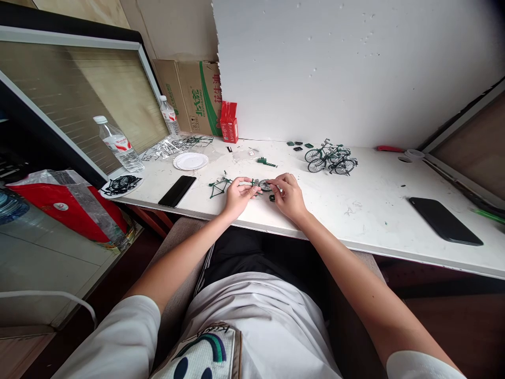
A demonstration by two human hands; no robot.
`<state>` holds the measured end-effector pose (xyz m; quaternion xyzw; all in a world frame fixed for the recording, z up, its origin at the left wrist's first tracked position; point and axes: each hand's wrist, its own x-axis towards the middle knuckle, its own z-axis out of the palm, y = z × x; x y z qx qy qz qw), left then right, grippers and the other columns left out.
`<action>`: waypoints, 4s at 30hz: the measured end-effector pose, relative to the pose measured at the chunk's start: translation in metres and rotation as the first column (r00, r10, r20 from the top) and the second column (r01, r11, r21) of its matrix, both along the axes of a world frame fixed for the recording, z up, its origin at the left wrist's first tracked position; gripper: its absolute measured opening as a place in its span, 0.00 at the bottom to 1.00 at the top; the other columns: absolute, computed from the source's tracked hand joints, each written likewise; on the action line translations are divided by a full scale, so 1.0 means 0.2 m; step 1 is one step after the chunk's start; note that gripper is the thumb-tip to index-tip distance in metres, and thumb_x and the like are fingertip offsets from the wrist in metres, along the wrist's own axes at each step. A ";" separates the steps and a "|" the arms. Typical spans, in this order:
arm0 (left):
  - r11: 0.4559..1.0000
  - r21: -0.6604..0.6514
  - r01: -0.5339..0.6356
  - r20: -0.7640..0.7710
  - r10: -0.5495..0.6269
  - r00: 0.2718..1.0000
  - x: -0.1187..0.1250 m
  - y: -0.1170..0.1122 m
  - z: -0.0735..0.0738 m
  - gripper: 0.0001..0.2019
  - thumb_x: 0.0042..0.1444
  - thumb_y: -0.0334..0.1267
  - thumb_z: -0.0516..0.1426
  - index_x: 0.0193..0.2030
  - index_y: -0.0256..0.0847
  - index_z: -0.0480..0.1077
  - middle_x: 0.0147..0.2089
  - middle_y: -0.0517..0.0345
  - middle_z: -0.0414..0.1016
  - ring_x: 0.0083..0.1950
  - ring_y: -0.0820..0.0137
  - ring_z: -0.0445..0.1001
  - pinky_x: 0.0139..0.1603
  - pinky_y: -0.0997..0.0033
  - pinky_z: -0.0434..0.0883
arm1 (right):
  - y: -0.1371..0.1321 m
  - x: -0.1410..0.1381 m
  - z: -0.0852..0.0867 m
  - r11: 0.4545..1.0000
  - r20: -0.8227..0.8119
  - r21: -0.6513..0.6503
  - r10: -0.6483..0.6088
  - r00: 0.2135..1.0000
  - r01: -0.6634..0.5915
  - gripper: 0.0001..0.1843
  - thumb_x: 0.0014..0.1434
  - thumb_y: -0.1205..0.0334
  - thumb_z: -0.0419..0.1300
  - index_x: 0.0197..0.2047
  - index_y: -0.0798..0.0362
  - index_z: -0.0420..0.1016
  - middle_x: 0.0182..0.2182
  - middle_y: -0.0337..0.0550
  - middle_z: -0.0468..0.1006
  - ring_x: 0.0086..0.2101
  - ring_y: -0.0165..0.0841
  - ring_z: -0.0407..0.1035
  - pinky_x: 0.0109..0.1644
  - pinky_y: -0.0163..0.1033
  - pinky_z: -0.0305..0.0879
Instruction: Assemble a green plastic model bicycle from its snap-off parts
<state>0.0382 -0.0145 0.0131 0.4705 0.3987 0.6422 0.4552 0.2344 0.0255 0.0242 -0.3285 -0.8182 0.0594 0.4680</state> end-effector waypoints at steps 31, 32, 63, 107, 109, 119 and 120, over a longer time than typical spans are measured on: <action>0.999 -0.031 0.021 -0.029 -0.021 0.999 0.00 -0.01 0.01 0.27 0.53 0.52 0.72 0.46 0.43 0.62 0.41 0.49 0.86 0.40 0.63 0.85 0.45 0.63 0.79 | 0.00 0.00 0.00 0.999 0.004 -0.040 0.024 1.000 -0.024 0.17 0.74 0.60 0.53 0.53 0.47 0.83 0.42 0.52 0.75 0.44 0.45 0.71 0.44 0.51 0.74; 0.999 -0.031 0.021 -0.031 -0.022 0.999 0.00 -0.01 0.01 0.27 0.53 0.52 0.72 0.46 0.43 0.63 0.41 0.49 0.86 0.40 0.63 0.85 0.45 0.63 0.79 | 0.00 0.00 0.00 0.999 0.004 -0.039 0.024 1.000 -0.024 0.17 0.74 0.60 0.53 0.53 0.48 0.83 0.42 0.52 0.75 0.44 0.45 0.71 0.44 0.51 0.74; 0.999 -0.034 0.021 -0.030 -0.022 0.999 -0.01 0.01 0.00 0.27 0.53 0.52 0.72 0.45 0.44 0.61 0.40 0.50 0.86 0.40 0.62 0.86 0.43 0.65 0.78 | -0.01 -0.01 0.01 0.999 0.017 -0.033 0.023 1.000 -0.022 0.19 0.76 0.52 0.52 0.52 0.48 0.83 0.41 0.51 0.75 0.45 0.45 0.71 0.45 0.51 0.74; 0.998 -0.054 0.043 -0.092 -0.048 0.995 -0.01 -0.01 0.02 0.26 0.54 0.52 0.72 0.45 0.43 0.62 0.37 0.53 0.85 0.37 0.64 0.85 0.39 0.70 0.75 | 0.00 -0.01 -0.01 0.994 0.086 -0.102 0.059 0.995 -0.050 0.12 0.71 0.61 0.56 0.47 0.50 0.83 0.40 0.50 0.78 0.46 0.46 0.73 0.49 0.52 0.71; 0.998 -0.050 0.047 -0.097 -0.052 0.994 -0.01 -0.01 0.02 0.26 0.54 0.51 0.72 0.45 0.42 0.62 0.37 0.52 0.85 0.38 0.64 0.86 0.39 0.70 0.75 | 0.01 -0.01 -0.02 0.994 0.090 -0.101 0.054 0.994 -0.045 0.13 0.70 0.61 0.56 0.47 0.51 0.83 0.40 0.50 0.78 0.46 0.46 0.73 0.48 0.51 0.71; 0.995 -0.042 0.090 -0.166 -0.095 0.982 -0.01 0.00 -0.01 0.24 0.56 0.51 0.71 0.45 0.42 0.64 0.35 0.55 0.82 0.39 0.63 0.85 0.37 0.71 0.74 | -0.01 -0.01 0.00 0.986 0.142 -0.154 0.081 0.987 -0.059 0.12 0.70 0.61 0.56 0.46 0.50 0.82 0.42 0.51 0.79 0.47 0.45 0.73 0.48 0.50 0.72; 0.995 -0.043 0.092 -0.171 -0.098 0.980 -0.01 0.00 -0.01 0.24 0.56 0.51 0.71 0.45 0.42 0.65 0.35 0.55 0.83 0.39 0.63 0.85 0.37 0.71 0.74 | -0.02 -0.02 0.00 0.986 0.147 -0.156 0.087 0.985 -0.064 0.12 0.71 0.61 0.56 0.46 0.50 0.82 0.42 0.51 0.79 0.47 0.45 0.73 0.48 0.50 0.72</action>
